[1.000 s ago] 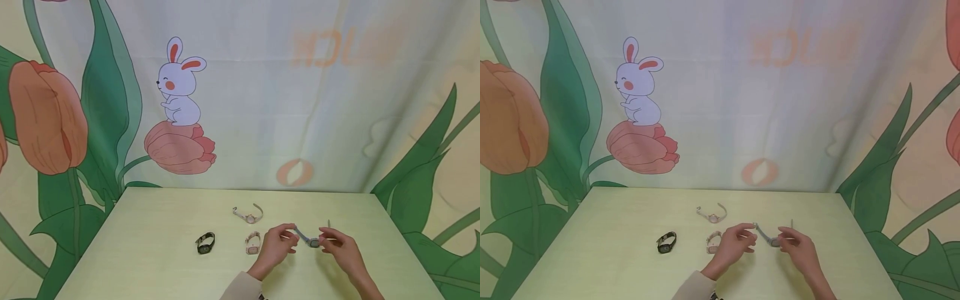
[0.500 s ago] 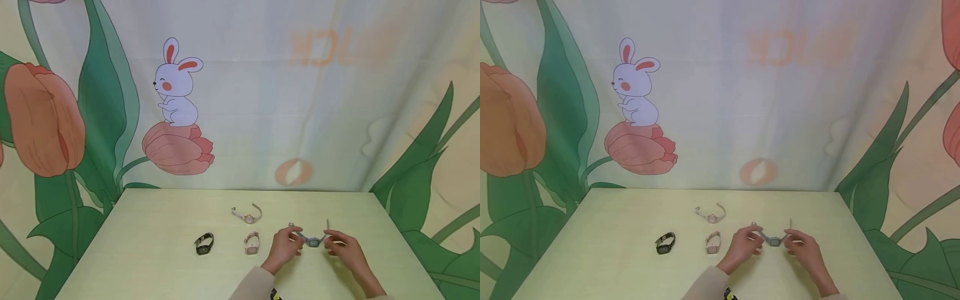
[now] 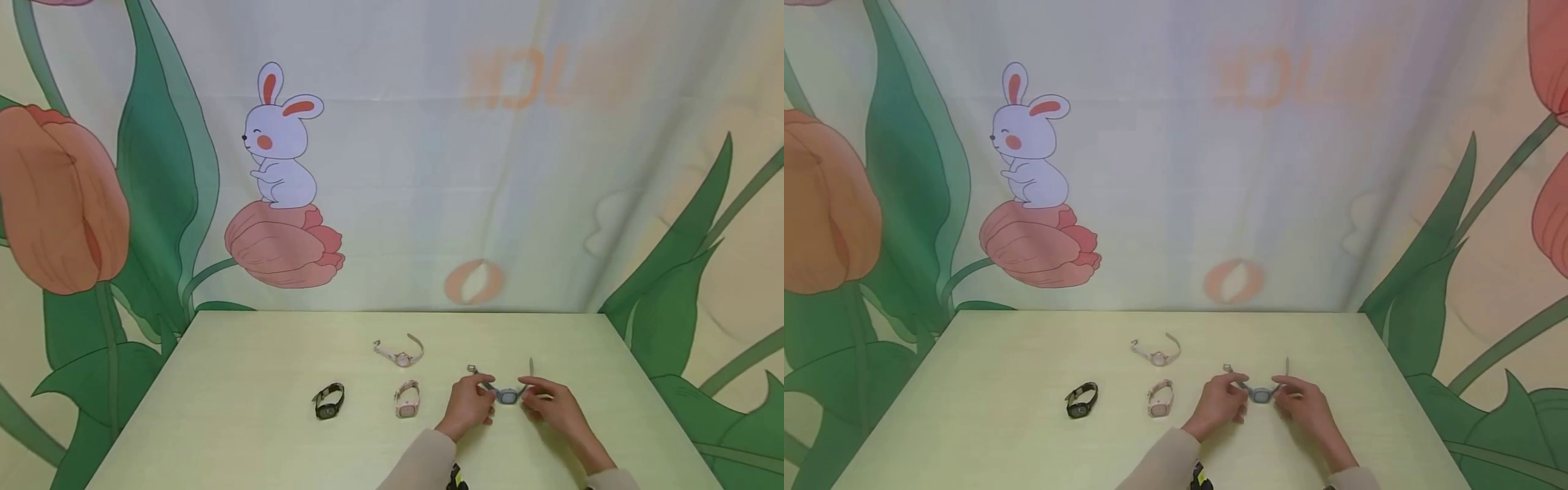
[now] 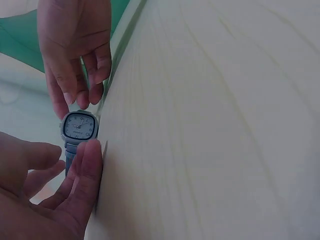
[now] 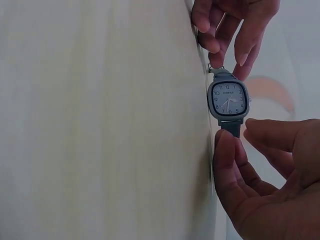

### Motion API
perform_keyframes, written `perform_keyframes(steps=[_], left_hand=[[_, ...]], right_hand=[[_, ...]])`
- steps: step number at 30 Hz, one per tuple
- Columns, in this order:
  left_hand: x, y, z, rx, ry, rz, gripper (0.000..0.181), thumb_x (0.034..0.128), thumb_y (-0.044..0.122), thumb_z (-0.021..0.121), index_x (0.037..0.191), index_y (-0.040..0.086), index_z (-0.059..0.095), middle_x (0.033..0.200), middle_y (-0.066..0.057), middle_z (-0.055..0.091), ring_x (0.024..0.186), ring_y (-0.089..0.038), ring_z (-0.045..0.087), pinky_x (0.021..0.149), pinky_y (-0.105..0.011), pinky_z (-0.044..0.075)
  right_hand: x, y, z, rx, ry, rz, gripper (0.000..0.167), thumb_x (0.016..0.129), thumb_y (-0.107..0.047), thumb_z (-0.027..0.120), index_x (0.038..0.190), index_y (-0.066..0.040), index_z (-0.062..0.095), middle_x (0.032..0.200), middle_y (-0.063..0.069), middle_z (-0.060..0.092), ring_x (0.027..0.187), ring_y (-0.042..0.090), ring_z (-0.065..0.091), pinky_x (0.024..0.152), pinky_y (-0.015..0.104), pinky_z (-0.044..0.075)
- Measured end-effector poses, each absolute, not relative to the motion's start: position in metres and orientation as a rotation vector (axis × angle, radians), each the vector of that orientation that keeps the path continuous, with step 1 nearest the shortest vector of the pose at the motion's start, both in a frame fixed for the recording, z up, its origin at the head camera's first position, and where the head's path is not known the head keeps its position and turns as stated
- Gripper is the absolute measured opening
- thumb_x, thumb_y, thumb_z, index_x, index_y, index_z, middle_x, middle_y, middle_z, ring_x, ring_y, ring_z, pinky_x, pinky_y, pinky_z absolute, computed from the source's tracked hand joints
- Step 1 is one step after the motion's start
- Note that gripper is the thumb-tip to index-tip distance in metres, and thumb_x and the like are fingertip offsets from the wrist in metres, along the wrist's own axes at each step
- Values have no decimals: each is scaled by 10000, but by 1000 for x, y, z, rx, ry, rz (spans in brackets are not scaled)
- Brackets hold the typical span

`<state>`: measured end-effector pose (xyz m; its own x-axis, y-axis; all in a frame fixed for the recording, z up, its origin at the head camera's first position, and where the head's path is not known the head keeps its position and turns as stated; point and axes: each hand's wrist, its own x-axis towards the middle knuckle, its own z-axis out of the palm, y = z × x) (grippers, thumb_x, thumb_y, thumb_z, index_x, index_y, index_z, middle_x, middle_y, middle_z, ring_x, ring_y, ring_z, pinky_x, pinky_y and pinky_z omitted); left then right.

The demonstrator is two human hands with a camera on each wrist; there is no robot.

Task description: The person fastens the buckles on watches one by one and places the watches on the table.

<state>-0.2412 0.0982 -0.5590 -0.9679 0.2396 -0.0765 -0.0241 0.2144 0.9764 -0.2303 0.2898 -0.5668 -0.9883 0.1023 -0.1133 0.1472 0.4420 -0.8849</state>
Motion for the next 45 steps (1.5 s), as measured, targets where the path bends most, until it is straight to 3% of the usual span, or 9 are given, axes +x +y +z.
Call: perform_keyframes(steps=[10, 19, 24, 31, 37, 42, 45], left_hand=[[-241, 99, -554, 249, 2410, 1690, 179, 913, 17, 627, 1077, -1, 696, 623, -6, 581, 405, -160, 573, 381, -220, 450], [-243, 96, -560, 228, 2331, 1748, 53, 882, -40, 652, 870, 5, 678, 638, -126, 657, 427, -134, 562, 425, -271, 519], [-242, 94, -559, 245, 2297, 1776, 47, 872, -59, 653, 873, -18, 678, 643, -174, 675, 449, -131, 580, 444, -285, 538], [-242, 91, -554, 319, 2294, 1810, 50, 870, -47, 678, 869, 2, 685, 686, -134, 687, 523, -158, 643, 473, -208, 514], [-244, 87, -548, 331, 2181, 1969, 57, 872, -73, 667, 915, -38, 681, 788, -110, 683, 689, -241, 721, 625, -295, 602], [-244, 79, -535, 354, 2115, 2084, 96, 885, -73, 652, 975, -56, 680, 831, -104, 677, 758, -314, 733, 651, -299, 607], [-244, 74, -526, 386, 2099, 2123, 122, 895, -44, 657, 1013, -49, 685, 834, -126, 681, 741, -281, 728, 668, -308, 609]], right_hand=[[-233, 284, -566, 236, 2647, -1549, 314, 923, 15, 620, 1235, 28, 640, 917, 100, 680, 764, 141, 648, 629, 290, 570], [-236, 286, -574, 236, 2704, -1464, 161, 900, -15, 660, 1057, -13, 699, 886, 65, 700, 706, 144, 632, 608, 270, 524], [-234, 286, -573, 206, 2718, -1448, 112, 894, -12, 674, 1004, -12, 696, 848, 60, 695, 700, 145, 613, 600, 260, 507], [-228, 283, -564, 232, 2734, -1449, 109, 913, -38, 666, 1018, -34, 695, 904, 76, 717, 722, 142, 611, 613, 252, 503], [-223, 278, -549, 197, 2718, -1605, 145, 923, -48, 662, 1059, -3, 685, 1029, 142, 732, 828, 110, 683, 732, 287, 592], [-220, 272, -534, 201, 2609, -1797, 212, 941, -71, 648, 1122, 38, 662, 1060, 159, 707, 893, 166, 720, 795, 311, 598], [-219, 269, -524, 191, 2562, -1871, 251, 954, -91, 636, 1161, 52, 642, 1069, 164, 697, 911, 187, 724, 796, 293, 596]])
